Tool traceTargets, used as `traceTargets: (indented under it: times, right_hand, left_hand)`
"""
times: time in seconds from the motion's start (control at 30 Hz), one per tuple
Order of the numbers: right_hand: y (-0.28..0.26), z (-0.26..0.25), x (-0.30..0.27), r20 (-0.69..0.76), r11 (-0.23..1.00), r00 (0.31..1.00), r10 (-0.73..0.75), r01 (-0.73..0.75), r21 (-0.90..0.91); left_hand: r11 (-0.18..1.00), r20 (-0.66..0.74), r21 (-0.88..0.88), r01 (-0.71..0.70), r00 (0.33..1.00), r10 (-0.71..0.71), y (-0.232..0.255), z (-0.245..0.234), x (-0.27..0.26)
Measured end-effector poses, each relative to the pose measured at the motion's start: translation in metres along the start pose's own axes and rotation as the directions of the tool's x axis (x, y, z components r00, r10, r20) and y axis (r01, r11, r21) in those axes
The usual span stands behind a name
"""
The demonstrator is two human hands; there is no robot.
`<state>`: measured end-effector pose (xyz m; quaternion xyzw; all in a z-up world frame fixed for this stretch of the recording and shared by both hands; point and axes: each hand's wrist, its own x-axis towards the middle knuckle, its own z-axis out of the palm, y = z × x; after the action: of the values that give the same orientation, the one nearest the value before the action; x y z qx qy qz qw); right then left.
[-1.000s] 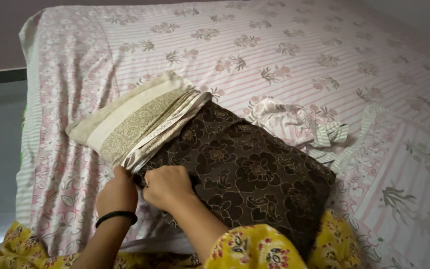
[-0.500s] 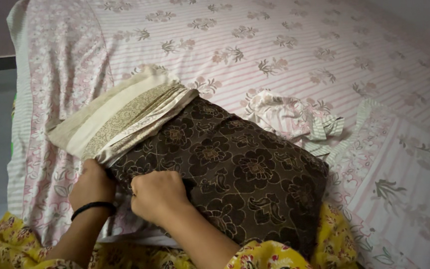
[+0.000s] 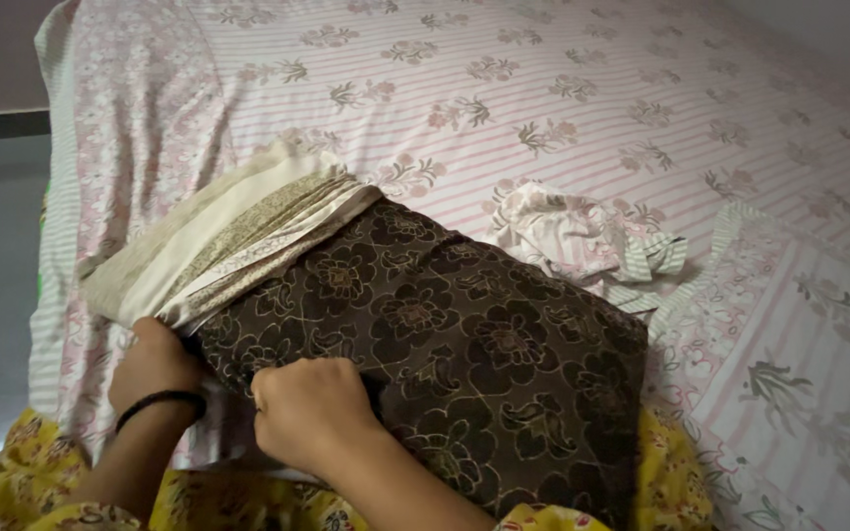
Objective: The person puts pillowcases on pillows. They slide a pillow into a case, pull the fabric to cover the entire pillow, and smooth the surface with their hands before repeating the action with a second pillow.
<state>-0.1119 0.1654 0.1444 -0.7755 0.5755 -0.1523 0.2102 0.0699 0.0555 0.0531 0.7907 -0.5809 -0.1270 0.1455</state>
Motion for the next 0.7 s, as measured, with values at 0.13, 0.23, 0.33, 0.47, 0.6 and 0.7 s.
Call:
traceTargets:
  times: [0.13,0.23,0.33,0.47,0.6,0.7]
  right_hand:
    - [-0.005,-0.004,-0.005,0.040,1.000,0.999,0.000,0.000,-0.004]
    - [-0.003,-0.008,-0.004,0.070,1.000,0.997,0.021,-0.021,-0.004]
    - [-0.004,-0.004,-0.008,0.025,1.000,1.000,0.015,-0.015,-0.020]
    - [0.000,0.005,-0.009,0.045,0.998,0.999,0.023,-0.020,-0.060]
    - [-0.001,0.009,-0.012,-0.044,0.994,0.997,-0.069,0.065,-0.090]
    - [-0.005,0.005,-0.013,0.053,0.994,0.998,0.025,-0.019,-0.104]
  left_hand:
    - [1.000,-0.034,-0.012,-0.028,0.999,0.027,-0.012,0.001,0.003]
    - [0.999,-0.039,-0.040,-0.021,0.999,0.020,-0.009,0.003,0.002]
    - [0.999,-0.023,-0.031,-0.008,1.000,0.007,-0.010,-0.001,-0.004]
    - [0.999,0.023,-0.018,0.030,0.999,-0.030,-0.006,-0.008,-0.012]
    - [0.998,-0.063,-0.057,-0.005,0.998,0.002,-0.007,-0.015,-0.017]
    - [0.990,-0.263,-0.048,-0.135,0.957,0.118,-0.013,-0.015,-0.023]
